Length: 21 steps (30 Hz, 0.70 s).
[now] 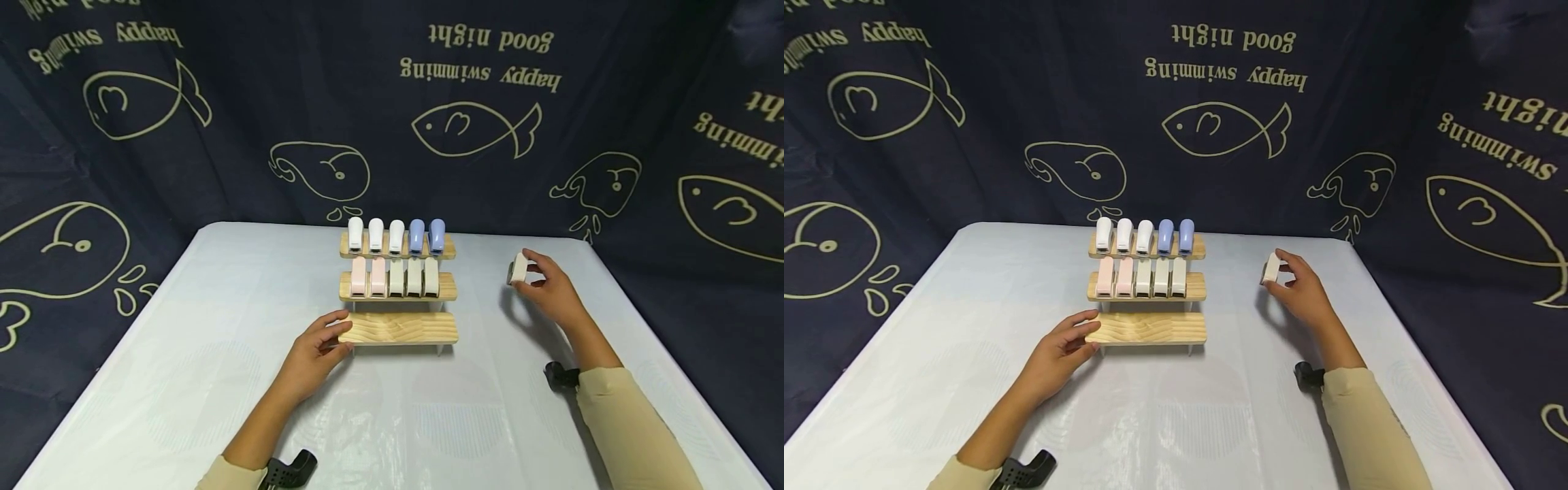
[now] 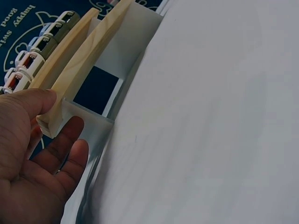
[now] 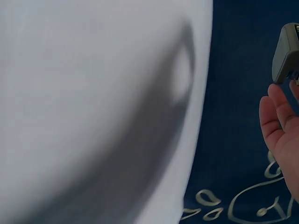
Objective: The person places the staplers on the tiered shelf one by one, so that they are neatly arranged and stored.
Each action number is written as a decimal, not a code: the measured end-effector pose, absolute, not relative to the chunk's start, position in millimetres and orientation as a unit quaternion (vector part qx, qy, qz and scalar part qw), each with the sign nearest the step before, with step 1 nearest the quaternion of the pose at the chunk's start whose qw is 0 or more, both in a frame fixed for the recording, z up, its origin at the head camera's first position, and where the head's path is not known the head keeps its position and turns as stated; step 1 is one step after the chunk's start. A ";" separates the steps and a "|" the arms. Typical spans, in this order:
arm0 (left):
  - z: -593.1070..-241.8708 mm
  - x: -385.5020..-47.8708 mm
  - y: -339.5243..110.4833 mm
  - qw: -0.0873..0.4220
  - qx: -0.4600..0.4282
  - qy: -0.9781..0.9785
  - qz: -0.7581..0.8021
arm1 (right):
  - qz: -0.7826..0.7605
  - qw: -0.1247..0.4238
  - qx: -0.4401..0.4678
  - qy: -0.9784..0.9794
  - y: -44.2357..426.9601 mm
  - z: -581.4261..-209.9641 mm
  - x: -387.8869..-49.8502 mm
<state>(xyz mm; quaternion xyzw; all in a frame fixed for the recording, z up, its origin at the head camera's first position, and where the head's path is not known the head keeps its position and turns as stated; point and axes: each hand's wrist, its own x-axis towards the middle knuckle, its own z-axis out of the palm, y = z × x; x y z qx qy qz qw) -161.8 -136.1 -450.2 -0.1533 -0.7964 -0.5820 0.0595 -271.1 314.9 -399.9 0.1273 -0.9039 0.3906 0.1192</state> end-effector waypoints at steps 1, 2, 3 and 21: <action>-450.4 -162.0 -136.4 0.058 -0.152 -0.796 -0.583 | 0.390 0.122 0.133 -0.903 310.7 -398.0 -270.3; -450.8 -162.2 -136.7 0.057 -0.151 -0.796 -0.583 | 0.390 0.124 0.140 -0.902 306.8 -396.1 -269.5; -451.1 -162.4 -137.1 0.056 -0.150 -0.796 -0.584 | 0.389 0.126 0.148 -0.900 303.0 -394.0 -268.5; -450.7 -162.7 -137.4 0.051 -0.149 -0.796 -0.585 | 0.366 0.143 0.300 -0.869 231.6 -365.8 -241.1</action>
